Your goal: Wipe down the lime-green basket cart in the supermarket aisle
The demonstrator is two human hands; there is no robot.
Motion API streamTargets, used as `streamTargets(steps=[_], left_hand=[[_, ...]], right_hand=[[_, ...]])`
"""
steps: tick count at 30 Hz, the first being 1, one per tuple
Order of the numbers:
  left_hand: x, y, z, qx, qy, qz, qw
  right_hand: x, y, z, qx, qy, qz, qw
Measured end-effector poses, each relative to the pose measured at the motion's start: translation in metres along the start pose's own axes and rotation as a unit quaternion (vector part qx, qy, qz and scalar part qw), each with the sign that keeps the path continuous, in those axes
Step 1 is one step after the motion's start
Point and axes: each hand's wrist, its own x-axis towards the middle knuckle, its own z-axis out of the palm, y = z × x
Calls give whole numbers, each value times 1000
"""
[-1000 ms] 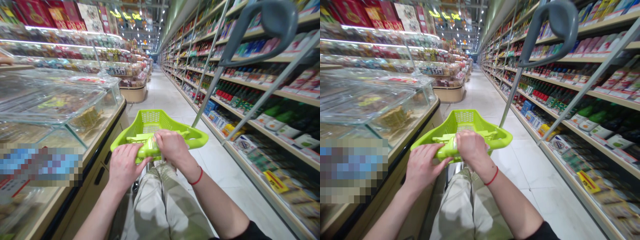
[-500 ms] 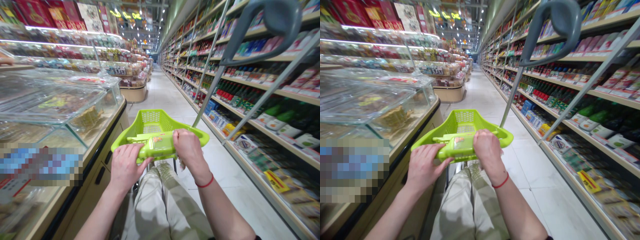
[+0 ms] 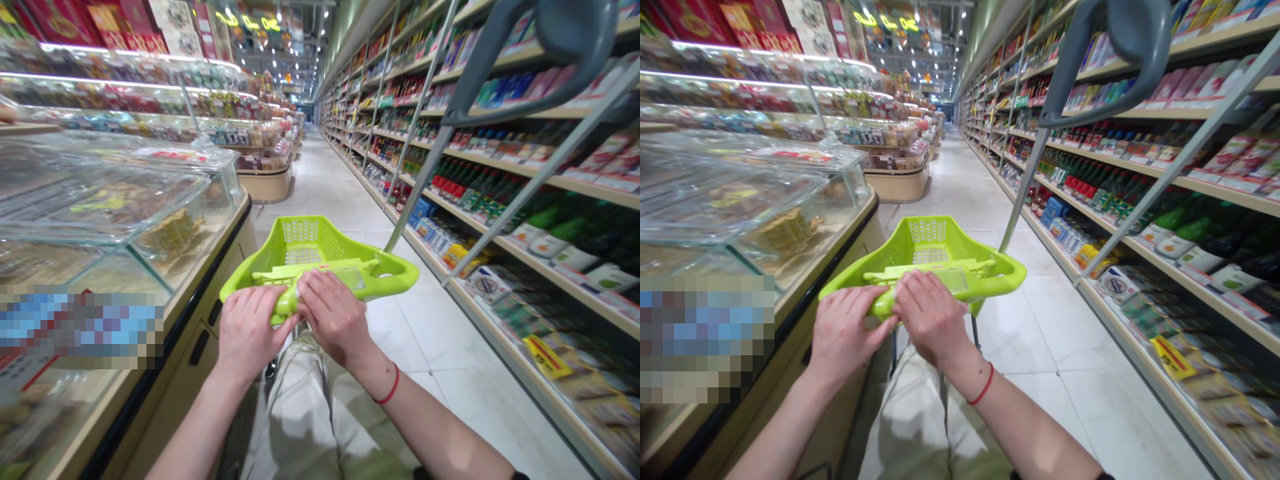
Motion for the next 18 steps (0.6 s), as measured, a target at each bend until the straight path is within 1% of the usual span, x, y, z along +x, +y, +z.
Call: streamTargets(steps=[6, 9, 11, 13, 18], left_hand=[[0, -2, -1, -4, 7, 7, 1000], [0, -1, 0, -5, 10, 7, 1000], [-1, -1, 1, -4, 9, 5, 1000], [-1, 0, 1, -1, 7, 3, 1000], [2, 3, -2, 3, 8, 2, 1000]], right_hand=[[-30, 41, -21, -23, 51, 69, 996], [-40, 50, -21, -38, 91, 113, 989], [-40, 45, -18, -44, 103, 125, 986], [-35, 32, -12, -46, 100, 111, 988], [-11, -7, 6, -25, 53, 3, 998]])
